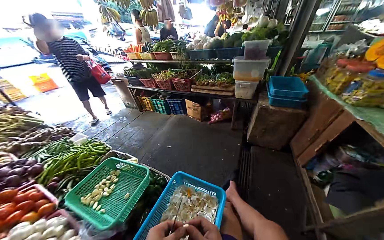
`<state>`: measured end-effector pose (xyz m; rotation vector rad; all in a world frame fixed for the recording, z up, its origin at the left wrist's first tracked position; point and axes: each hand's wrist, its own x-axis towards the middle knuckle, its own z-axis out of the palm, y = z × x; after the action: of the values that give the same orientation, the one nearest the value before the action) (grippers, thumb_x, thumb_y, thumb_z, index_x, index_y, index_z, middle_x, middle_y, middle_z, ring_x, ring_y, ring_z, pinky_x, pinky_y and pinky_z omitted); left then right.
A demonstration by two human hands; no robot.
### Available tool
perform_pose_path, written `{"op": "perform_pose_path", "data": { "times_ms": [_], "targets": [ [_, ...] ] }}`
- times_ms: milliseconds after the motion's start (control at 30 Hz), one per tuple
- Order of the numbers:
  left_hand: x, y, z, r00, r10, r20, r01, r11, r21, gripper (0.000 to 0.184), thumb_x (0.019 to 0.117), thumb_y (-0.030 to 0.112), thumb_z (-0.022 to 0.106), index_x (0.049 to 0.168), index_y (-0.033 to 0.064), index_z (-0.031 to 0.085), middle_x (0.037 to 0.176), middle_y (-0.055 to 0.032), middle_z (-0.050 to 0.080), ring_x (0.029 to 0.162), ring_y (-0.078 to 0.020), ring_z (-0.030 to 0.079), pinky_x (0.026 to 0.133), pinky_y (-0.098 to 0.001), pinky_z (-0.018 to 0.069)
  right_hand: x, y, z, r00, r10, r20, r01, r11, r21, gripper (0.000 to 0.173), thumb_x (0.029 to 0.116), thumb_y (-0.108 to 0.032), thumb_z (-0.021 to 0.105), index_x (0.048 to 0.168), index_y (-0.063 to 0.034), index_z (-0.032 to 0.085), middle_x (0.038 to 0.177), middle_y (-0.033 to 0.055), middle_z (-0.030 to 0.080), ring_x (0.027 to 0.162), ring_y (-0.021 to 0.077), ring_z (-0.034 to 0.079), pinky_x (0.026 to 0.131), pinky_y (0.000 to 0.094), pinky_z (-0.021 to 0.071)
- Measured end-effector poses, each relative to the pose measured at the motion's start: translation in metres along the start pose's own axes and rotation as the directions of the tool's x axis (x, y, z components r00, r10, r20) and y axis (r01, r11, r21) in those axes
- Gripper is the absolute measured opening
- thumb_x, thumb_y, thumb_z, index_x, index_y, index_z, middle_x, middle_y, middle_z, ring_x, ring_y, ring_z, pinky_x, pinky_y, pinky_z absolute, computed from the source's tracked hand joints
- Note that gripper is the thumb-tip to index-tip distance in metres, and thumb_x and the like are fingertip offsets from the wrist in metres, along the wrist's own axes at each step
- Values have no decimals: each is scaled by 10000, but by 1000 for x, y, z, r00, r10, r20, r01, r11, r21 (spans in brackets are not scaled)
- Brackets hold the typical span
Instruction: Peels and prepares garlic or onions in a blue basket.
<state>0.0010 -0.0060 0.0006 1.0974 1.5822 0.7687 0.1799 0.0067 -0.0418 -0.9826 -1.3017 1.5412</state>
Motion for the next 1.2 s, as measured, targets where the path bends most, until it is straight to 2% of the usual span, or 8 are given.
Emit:
{"op": "perform_pose_path", "data": {
  "times_ms": [167, 300, 533, 800, 900, 1000, 1133, 1200],
  "targets": [
    [-4, -2, -5, 984, 177, -14, -166, 947, 276, 214, 966, 262, 686, 1015, 69, 765, 838, -14, 754, 717, -109, 689, 737, -375, 571, 1, 0, 6, 979, 191, 78, -201, 966, 162, 222, 1079, -138, 483, 1087, 34, 623, 858, 64, 722, 697, 117, 692, 714, 307, 606],
    [-9, 4, -11, 985, 170, 33, -168, 893, 418, 268, 982, 294, 640, 1036, 59, 757, 870, -72, 744, 814, -198, 707, 808, -453, 560, -2, 1, 8, 975, 199, 100, -213, 965, 155, 210, 1075, -131, 488, 1086, 32, 621, 857, 68, 715, 697, 116, 684, 704, 298, 599],
    [-9, 11, -15, 985, 102, 138, -145, 926, 347, 266, 1023, 244, 599, 1076, 15, 722, 910, -90, 733, 848, -194, 698, 844, -420, 555, -2, 1, 5, 971, 209, 118, -231, 948, 220, 217, 1048, -60, 517, 1191, 48, 639, 895, 79, 724, 680, 120, 678, 681, 293, 601],
    [-5, 9, -7, 991, 108, 82, -129, 941, 312, 275, 1032, 287, 593, 1085, 49, 722, 929, -55, 732, 851, -145, 696, 849, -376, 564, 3, 1, 2, 975, 211, 64, -219, 955, 202, 205, 947, -45, 693, 1130, 47, 689, 919, 112, 738, 702, 146, 689, 691, 307, 609],
    [-10, 12, -6, 974, 222, 35, -224, 955, 196, 301, 1049, 286, 537, 1127, 66, 726, 868, -9, 712, 739, -94, 664, 733, -312, 575, 7, -2, -3, 984, 170, 50, -177, 959, 219, 219, 948, -76, 706, 1131, 41, 679, 953, 108, 741, 736, 154, 705, 715, 319, 623],
    [-19, 13, -2, 939, 343, 4, -343, 939, -31, 410, 1099, 278, 377, 1310, 55, 649, 798, 61, 651, 571, -19, 496, 506, -198, 430, 2, -12, -11, 985, 165, 55, -174, 939, 295, 194, 963, -51, 670, 1139, 30, 666, 975, 86, 732, 750, 135, 699, 725, 304, 618],
    [-25, 13, -2, 862, 497, 100, -504, 861, 65, 457, 1076, 274, 506, 1473, 49, 481, 887, 17, 674, 695, -39, 601, 639, -216, 532, 2, -17, -15, 989, 103, 101, -139, 869, 475, 147, 960, 3, 658, 1106, 4, 672, 962, 80, 726, 760, 123, 691, 739, 290, 610],
    [-29, 12, 3, 860, 490, 143, -508, 849, 144, 486, 1055, 314, 555, 1464, 58, 499, 935, -9, 703, 756, -62, 658, 698, -248, 580, -2, -19, -13, 991, 89, 103, -129, 848, 514, 138, 954, 14, 653, 1088, -15, 672, 919, 51, 726, 756, 107, 690, 744, 286, 607]
  ]
}}
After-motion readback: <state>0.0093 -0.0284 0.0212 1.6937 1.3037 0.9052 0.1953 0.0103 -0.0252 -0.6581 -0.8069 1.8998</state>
